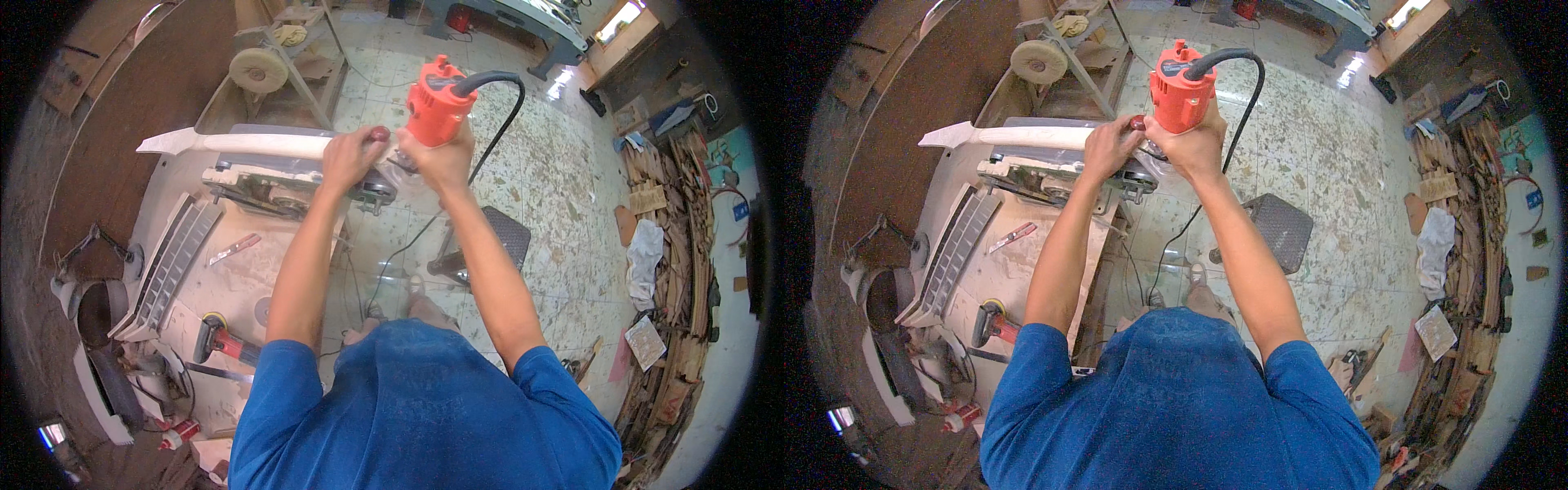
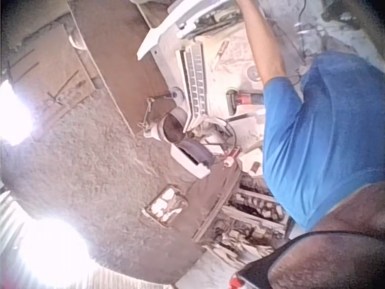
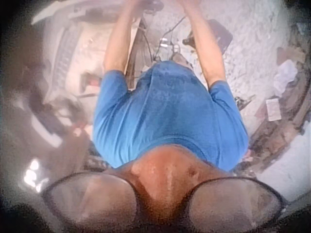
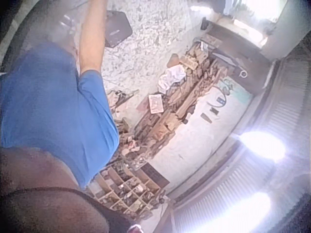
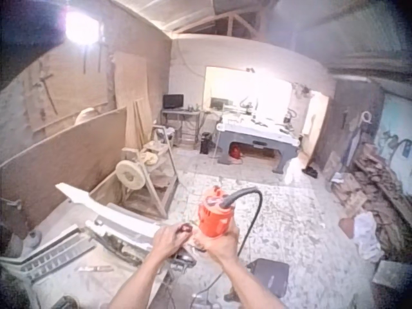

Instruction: The person uses a handheld router to shape the edges of a wooden piece by hand. They guide the tool along the contours of the wood while it sits on a workbench.

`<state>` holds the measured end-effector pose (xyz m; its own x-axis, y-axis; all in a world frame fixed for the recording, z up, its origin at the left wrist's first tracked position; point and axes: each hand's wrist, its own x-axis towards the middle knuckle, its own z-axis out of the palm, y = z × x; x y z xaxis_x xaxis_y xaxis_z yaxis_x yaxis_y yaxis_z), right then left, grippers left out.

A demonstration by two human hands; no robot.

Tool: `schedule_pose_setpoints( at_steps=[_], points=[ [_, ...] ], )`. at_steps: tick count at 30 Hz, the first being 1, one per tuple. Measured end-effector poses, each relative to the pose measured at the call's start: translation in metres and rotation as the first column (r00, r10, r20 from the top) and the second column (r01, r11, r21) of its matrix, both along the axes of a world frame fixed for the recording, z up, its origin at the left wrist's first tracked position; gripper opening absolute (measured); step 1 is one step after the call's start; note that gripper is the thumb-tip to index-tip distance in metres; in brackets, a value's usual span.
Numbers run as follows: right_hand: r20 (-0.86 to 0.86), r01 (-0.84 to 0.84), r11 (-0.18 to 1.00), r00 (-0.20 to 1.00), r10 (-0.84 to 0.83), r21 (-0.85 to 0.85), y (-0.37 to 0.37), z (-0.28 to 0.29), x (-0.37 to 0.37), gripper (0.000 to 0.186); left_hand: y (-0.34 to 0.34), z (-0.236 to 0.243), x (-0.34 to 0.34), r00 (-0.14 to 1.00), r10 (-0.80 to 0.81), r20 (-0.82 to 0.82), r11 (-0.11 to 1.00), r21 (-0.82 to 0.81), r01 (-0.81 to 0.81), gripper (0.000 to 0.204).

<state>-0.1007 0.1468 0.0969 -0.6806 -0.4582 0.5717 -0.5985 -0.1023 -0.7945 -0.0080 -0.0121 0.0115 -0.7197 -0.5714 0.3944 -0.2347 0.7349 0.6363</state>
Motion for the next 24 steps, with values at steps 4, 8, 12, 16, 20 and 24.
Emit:
schedule_pose_setpoints(
  at_steps=[4,8,12,16,20,24],
  points=[
    [-0.010,-0.035,0.999,0.999,0.034,-0.026,0.000,-0.005,-0.010,0.047,0.002,0.001,-0.002,1.000,0.005,0.013,1.000,-0.004,-0.004,0.033],
    [-0.076,-0.073,0.997,0.994,0.073,0.006,0.001,-0.006,-0.020,0.042,0.001,-0.007,-0.003,1.000,0.016,-0.027,0.999,-0.032,-0.017,0.034],
    [-0.025,-0.146,0.989,0.989,0.147,0.020,-0.003,-0.009,-0.034,0.039,-0.001,-0.010,-0.005,0.999,0.030,-0.021,0.999,-0.031,-0.031,0.035],
    [-0.010,-0.203,0.979,0.979,0.203,0.014,-0.006,-0.007,-0.044,0.038,0.003,-0.005,-0.008,0.996,0.086,0.036,0.996,-0.032,-0.085,0.037],
    [0.038,-0.275,0.961,0.961,0.274,0.008,-0.010,-0.006,-0.051,0.038,0.003,0.003,-0.007,0.993,0.088,0.083,0.996,0.016,-0.090,0.038],
    [0.007,-0.299,0.954,0.954,0.299,0.007,-0.011,-0.003,-0.057,0.039,0.004,0.006,-0.006,0.993,0.088,0.074,0.995,0.044,-0.092,0.039]
  ],
)
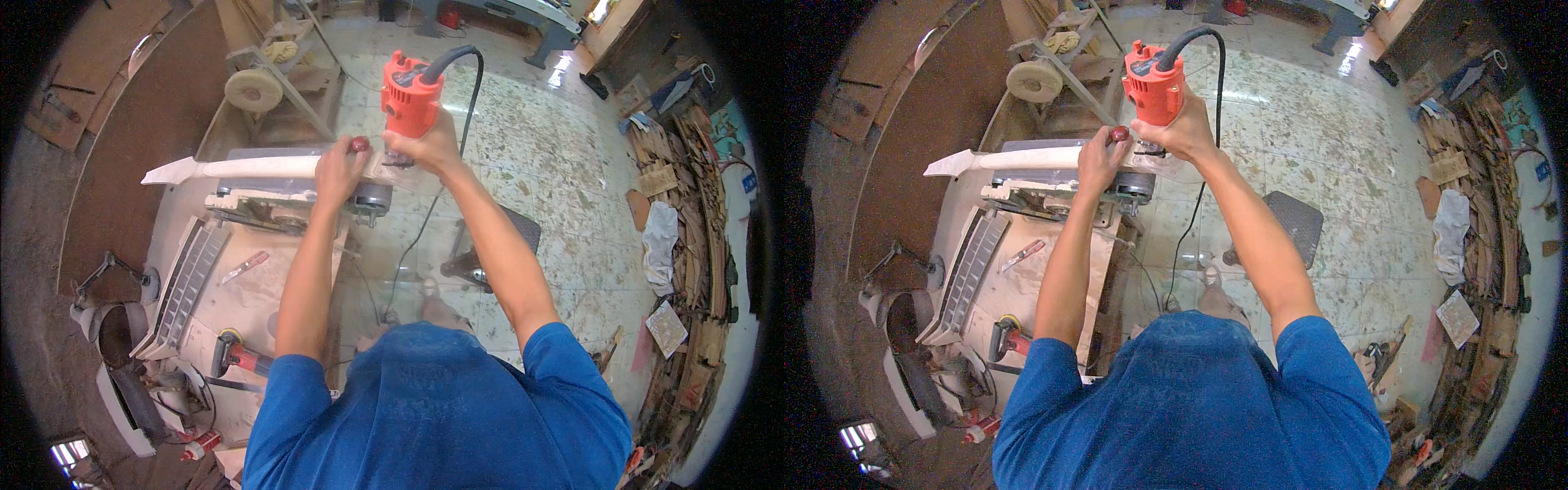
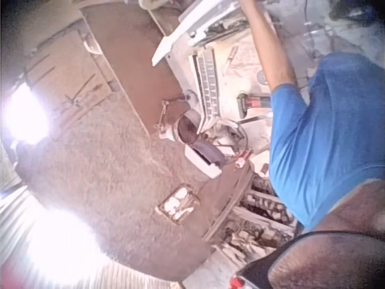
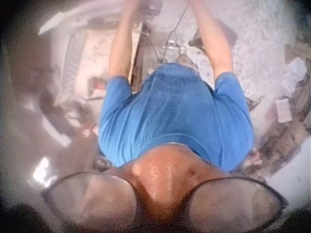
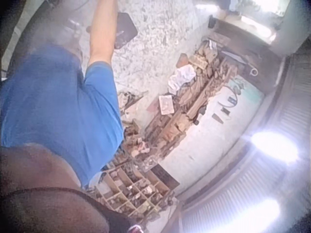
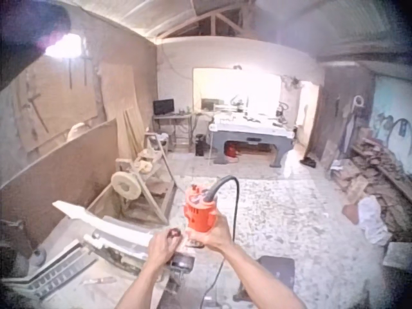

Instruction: The person uses a handheld router to shape the edges of a wooden piece by hand. They guide the tool along the contours of the wood while it sits on a workbench.

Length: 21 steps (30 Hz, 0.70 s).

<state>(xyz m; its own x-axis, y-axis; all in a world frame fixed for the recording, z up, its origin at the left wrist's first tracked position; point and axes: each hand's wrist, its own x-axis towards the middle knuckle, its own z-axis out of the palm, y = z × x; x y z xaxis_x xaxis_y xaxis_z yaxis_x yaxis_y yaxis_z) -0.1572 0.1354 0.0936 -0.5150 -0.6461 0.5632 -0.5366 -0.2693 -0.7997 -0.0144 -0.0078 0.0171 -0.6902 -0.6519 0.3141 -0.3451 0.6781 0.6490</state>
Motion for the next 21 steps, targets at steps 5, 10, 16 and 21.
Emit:
schedule_pose_setpoints(
  at_steps=[5,10,16,21],
  points=[
    [0.010,-0.060,0.998,0.998,0.060,0.005,-0.004,-0.002,-0.011,0.043,0.000,-0.002,-0.002,0.998,-0.009,-0.059,1.000,0.012,0.009,0.038],
    [-0.004,-0.109,0.994,0.994,0.109,-0.007,-0.010,-0.006,-0.021,0.046,-0.003,-0.009,-0.005,0.992,0.001,-0.130,1.000,0.013,0.000,0.038],
    [-0.072,-0.127,0.992,0.989,0.126,-0.004,-0.014,-0.005,-0.029,0.046,-0.003,-0.014,-0.006,0.988,0.050,-0.143,0.999,0.026,-0.047,0.037],
    [-0.060,-0.146,0.989,0.987,0.147,0.014,-0.015,-0.005,-0.037,0.046,0.005,-0.002,-0.007,0.990,0.066,-0.124,0.996,0.073,-0.057,0.034]
  ],
)
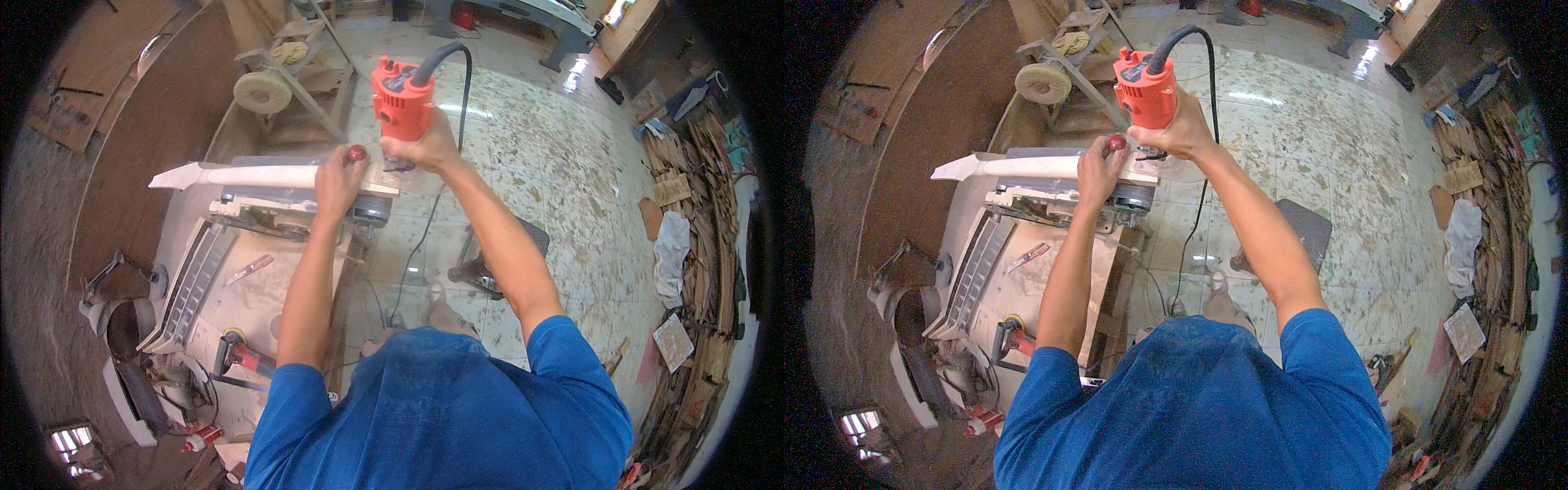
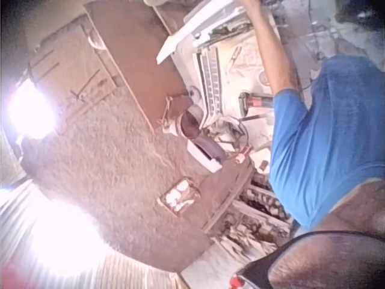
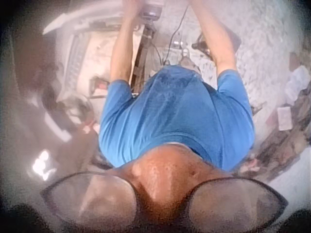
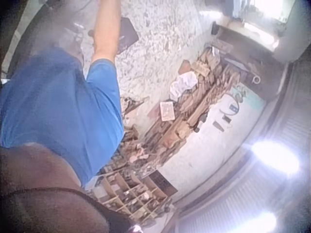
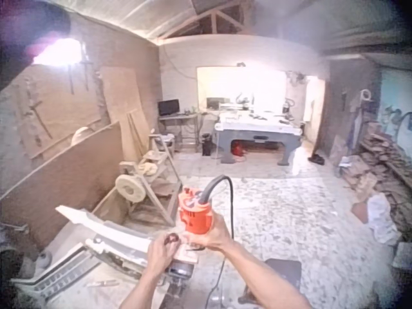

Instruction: The person uses a handheld router to shape the edges of a wooden piece by hand. They guide the tool along the contours of the wood while it sits on a workbench.

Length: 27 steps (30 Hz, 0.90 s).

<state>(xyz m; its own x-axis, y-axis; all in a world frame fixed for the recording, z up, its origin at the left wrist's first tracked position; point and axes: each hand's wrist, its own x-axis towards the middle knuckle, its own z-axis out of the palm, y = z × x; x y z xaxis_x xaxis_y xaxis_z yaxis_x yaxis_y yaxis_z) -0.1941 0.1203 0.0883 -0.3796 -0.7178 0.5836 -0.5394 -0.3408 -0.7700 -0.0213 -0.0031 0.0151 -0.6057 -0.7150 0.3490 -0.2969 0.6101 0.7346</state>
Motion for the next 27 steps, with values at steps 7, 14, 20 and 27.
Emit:
schedule_pose_setpoints(
  at_steps=[7,14,20,27],
  points=[
    [0.089,-0.063,0.998,0.994,0.064,-0.007,-0.004,-0.002,-0.005,0.045,0.002,0.003,-0.001,1.000,0.016,0.007,1.000,0.001,-0.016,0.034],
    [0.057,-0.032,0.999,0.998,0.033,-0.031,-0.002,0.002,0.001,0.042,0.000,0.000,0.000,0.997,0.031,0.065,0.999,-0.013,-0.030,0.035],
    [0.096,-0.010,1.000,0.995,0.012,-0.023,0.002,0.002,0.010,0.047,-0.003,-0.005,0.000,0.999,0.019,0.048,0.999,-0.039,-0.017,0.038],
    [0.059,0.110,0.994,0.992,-0.109,-0.023,0.008,0.002,0.026,0.055,-0.007,-0.007,0.002,0.995,-0.008,0.097,0.999,-0.034,0.012,0.038]
  ],
)
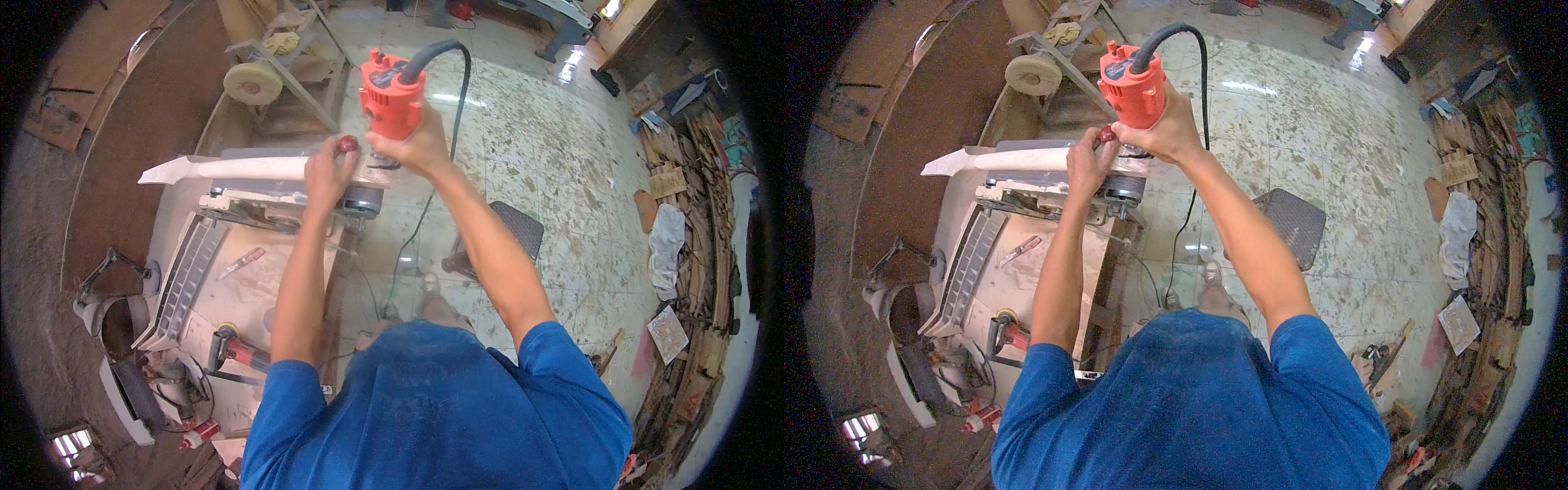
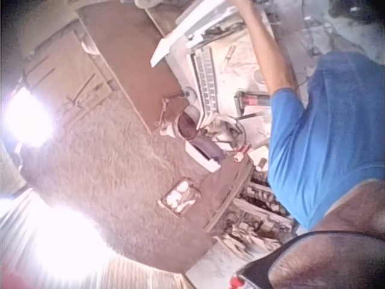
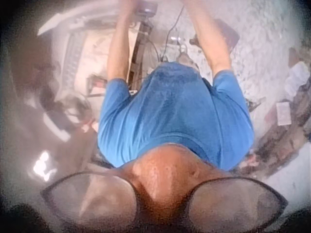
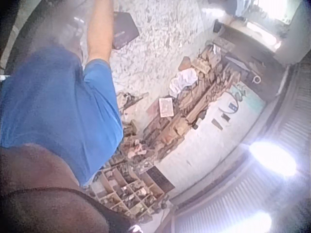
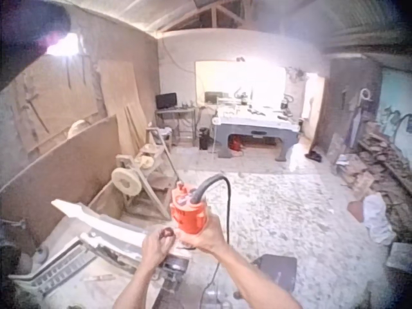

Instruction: The person uses a handheld router to shape the edges of a wooden piece by hand. They guide the tool along the contours of the wood while it sits on a workbench.

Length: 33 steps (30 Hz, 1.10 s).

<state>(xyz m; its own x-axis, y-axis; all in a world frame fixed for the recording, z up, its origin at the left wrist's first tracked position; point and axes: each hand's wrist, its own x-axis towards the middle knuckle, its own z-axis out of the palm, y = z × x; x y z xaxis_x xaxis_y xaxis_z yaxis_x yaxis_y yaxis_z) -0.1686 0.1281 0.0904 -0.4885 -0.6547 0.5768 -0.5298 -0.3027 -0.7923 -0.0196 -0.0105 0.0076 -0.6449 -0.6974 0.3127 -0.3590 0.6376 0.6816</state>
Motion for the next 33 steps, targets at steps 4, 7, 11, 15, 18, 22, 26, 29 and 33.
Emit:
schedule_pose_setpoints(
  at_steps=[4,7,11,15,18,22,26,29,33],
  points=[
    [0.024,0.049,0.999,0.998,-0.049,0.013,0.006,0.002,0.011,0.058,0.001,0.003,0.002,0.997,-0.062,-0.051,0.998,-0.010,0.062,0.040],
    [-0.022,0.084,0.994,0.996,-0.083,0.064,0.007,0.003,0.014,0.077,-0.003,0.003,0.002,0.997,-0.056,0.047,0.998,0.008,0.056,0.042],
    [-0.006,0.123,0.992,0.992,-0.123,0.020,0.009,0.001,0.023,0.076,-0.006,0.001,0.004,0.995,-0.099,-0.010,0.995,0.024,0.099,0.043],
    [-0.069,0.201,0.979,0.977,-0.201,-0.006,0.011,0.001,0.033,0.076,-0.007,0.005,0.005,0.991,-0.135,0.005,0.989,0.060,0.134,0.042],
    [-0.064,0.243,0.970,0.968,-0.242,0.011,0.013,0.002,0.041,0.074,-0.007,0.006,0.008,0.987,-0.160,0.001,0.986,0.055,0.159,0.042],
    [-0.050,0.272,0.962,0.961,-0.273,-0.030,0.016,0.001,0.050,0.074,-0.006,0.010,0.007,0.982,-0.186,0.007,0.979,0.088,0.185,0.043],
    [0.000,0.308,0.949,0.951,-0.309,-0.070,0.016,-0.003,0.057,0.074,-0.007,0.016,0.003,0.974,-0.219,0.056,0.970,0.120,0.211,0.041],
    [0.001,0.327,0.944,0.945,-0.327,-0.048,0.019,0.004,0.069,0.074,-0.019,0.005,0.006,0.959,-0.282,0.013,0.946,0.170,0.276,0.042],
    [0.059,0.338,0.941,0.939,-0.338,0.007,0.030,0.017,0.068,0.076,-0.031,0.006,0.008,0.903,-0.425,-0.063,0.862,0.278,0.425,0.051]
  ],
)
